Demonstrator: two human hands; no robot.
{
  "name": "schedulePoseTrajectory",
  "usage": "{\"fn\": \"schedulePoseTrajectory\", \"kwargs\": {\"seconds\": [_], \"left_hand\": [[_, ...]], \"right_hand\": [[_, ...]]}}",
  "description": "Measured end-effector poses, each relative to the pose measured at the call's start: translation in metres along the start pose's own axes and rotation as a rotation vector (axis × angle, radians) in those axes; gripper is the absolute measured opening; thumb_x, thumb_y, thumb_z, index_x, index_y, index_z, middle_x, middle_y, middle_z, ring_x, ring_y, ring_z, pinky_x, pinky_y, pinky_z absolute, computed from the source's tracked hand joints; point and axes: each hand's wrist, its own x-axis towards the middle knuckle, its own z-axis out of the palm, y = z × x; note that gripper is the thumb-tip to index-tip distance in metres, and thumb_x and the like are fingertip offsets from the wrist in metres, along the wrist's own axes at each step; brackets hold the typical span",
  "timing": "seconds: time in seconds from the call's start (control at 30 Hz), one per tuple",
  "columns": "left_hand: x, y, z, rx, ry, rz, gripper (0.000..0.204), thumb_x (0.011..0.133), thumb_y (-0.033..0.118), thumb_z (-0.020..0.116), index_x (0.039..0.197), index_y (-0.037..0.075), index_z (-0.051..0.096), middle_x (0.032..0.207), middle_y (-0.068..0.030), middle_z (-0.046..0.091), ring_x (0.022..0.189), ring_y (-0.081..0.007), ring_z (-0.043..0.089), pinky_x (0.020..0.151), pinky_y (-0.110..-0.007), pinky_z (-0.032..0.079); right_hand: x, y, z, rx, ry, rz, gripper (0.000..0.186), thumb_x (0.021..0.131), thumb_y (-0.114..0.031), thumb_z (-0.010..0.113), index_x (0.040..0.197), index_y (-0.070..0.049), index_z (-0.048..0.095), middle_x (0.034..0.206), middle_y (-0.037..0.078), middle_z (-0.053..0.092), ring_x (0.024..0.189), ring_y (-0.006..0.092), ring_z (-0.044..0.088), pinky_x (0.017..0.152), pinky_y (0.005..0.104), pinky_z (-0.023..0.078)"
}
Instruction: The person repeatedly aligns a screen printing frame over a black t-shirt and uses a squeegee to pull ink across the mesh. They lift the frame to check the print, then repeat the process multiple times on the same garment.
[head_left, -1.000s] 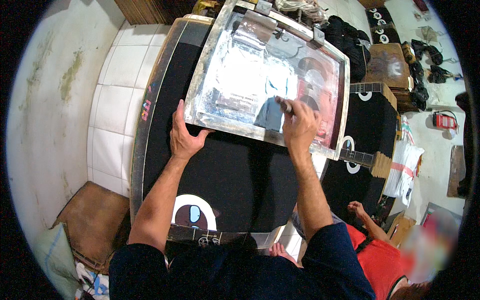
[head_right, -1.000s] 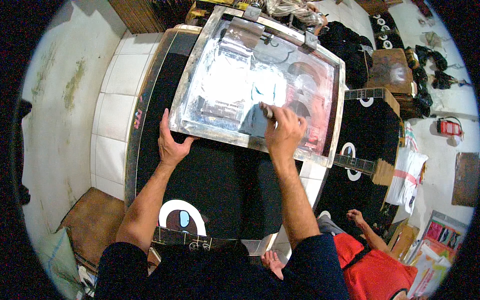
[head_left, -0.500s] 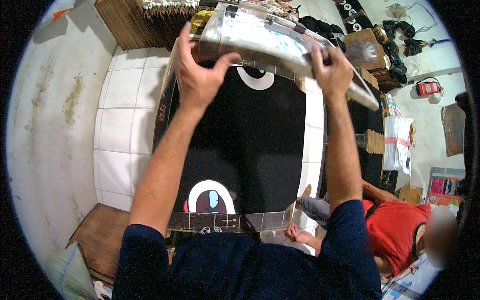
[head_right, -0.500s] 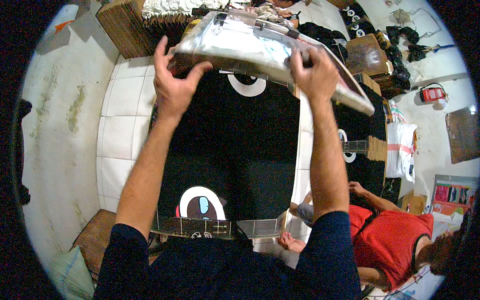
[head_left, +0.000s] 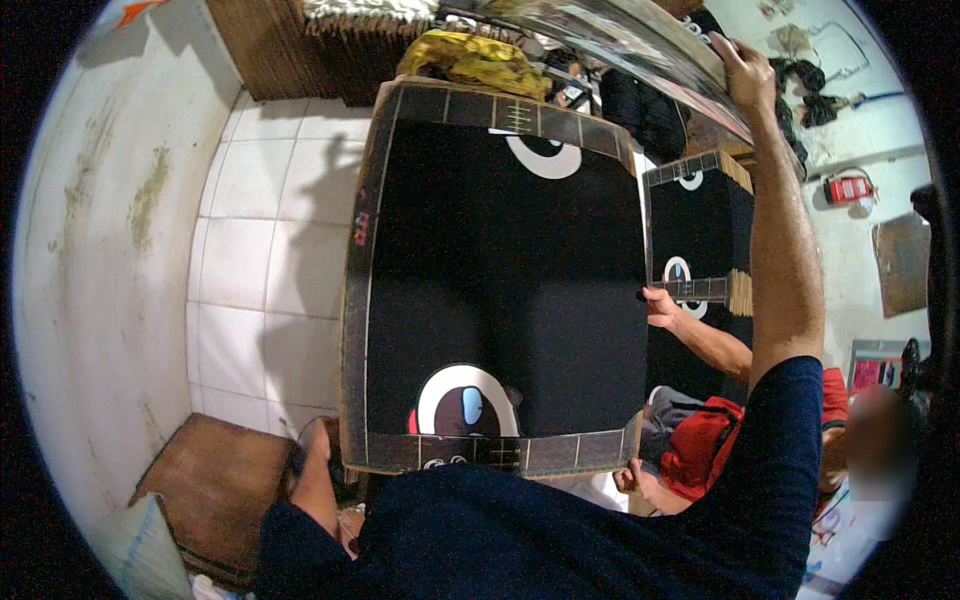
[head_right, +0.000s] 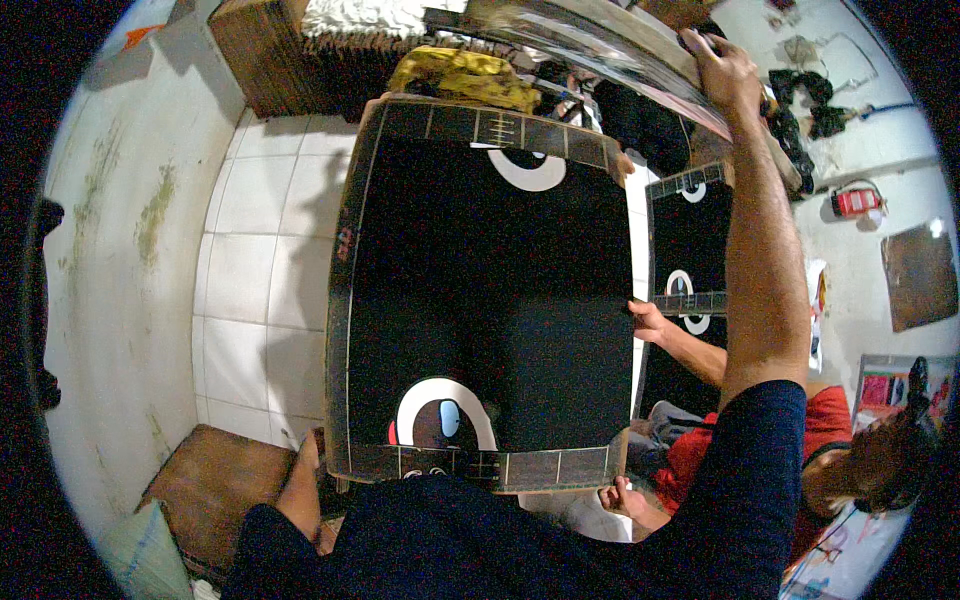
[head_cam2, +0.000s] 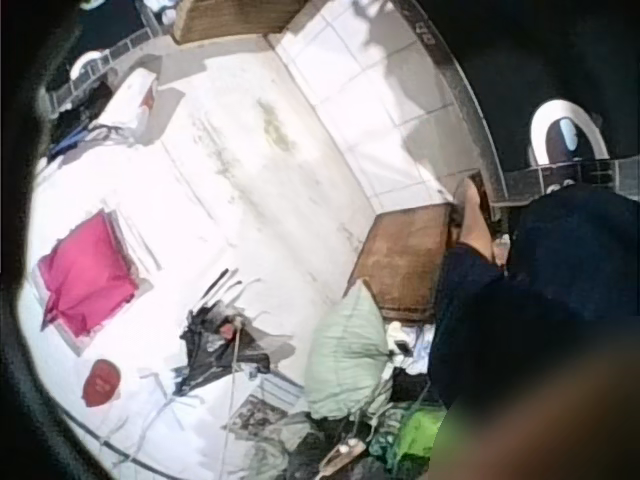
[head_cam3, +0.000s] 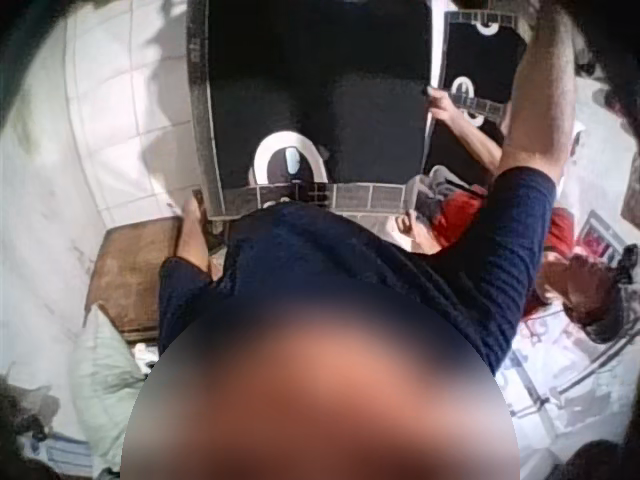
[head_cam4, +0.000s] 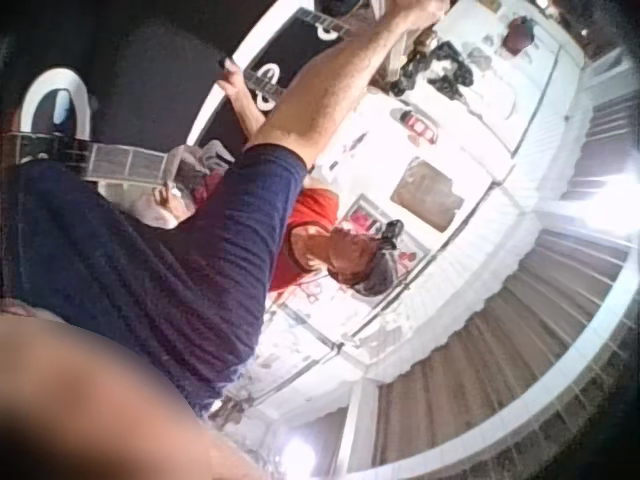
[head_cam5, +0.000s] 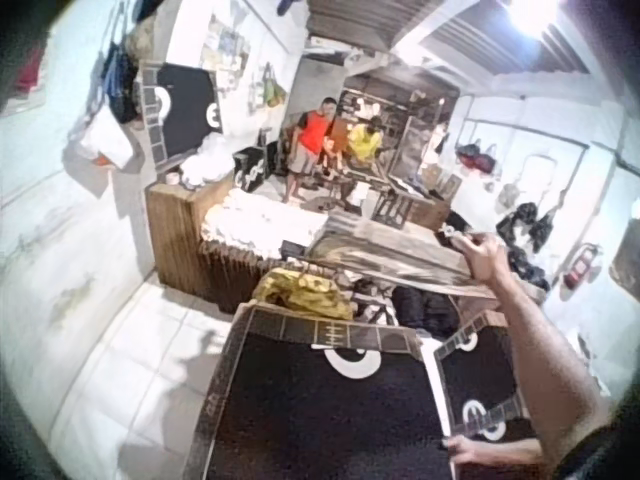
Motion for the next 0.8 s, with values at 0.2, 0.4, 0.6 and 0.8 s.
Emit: {"fn": "schedulePoseTrajectory", "kwargs": {"seconds": [0.2,0.4,0.6,0.8], "left_hand": [[-0.038,-0.1,0.026,0.16,0.14,0.775,0.035,0.105,0.032,0.06,0.123,0.005,0.073,0.1,-0.0092,0.075,0.083,-0.0276,0.07,0.074,-0.044,0.055],[-0.065,-0.071,0.055,0.629,0.863,0.505,0.022,0.098,0.021,0.063,0.11,0.009,0.076,0.109,-0.0185,0.073,0.104,-0.0396,0.068,0.089,-0.048,0.054],[-0.104,-0.035,0.005,0.731,0.744,0.404,0.025,0.093,0.012,0.061,0.114,0.011,0.075,0.108,-0.0183,0.074,0.102,-0.0406,0.069,0.09,-0.051,0.054],[-0.161,0.072,-0.01,0.386,0.836,0.77,0.024,0.089,0.024,0.077,0.096,0.001,0.077,0.089,-0.0196,0.075,0.085,-0.0357,0.071,0.078,-0.046,0.054]], "right_hand": [[0.033,0.036,0.008,0.064,-0.046,0.056,0.061,0.091,-0.066,0.06,0.121,-0.015,0.077,0.114,0.019,0.076,0.105,0.0305,0.07,0.095,0.0394,0.051],[0.061,0.06,0.03,0.114,-0.076,-0.169,0.053,0.1,-0.051,0.059,0.127,-0.008,0.074,0.112,0.018,0.076,0.101,0.0275,0.068,0.095,0.0362,0.05],[0.065,0.053,0.036,0.098,-0.075,-0.17,0.056,0.099,-0.054,0.056,0.126,-0.008,0.073,0.113,0.02,0.075,0.101,0.028,0.068,0.096,0.0381,0.049],[0.06,0.039,0.033,0.056,-0.047,-0.05,0.062,0.098,-0.061,0.057,0.129,-0.01,0.073,0.123,0.022,0.072,0.112,0.0351,0.069,0.099,0.0398,0.049]]}}
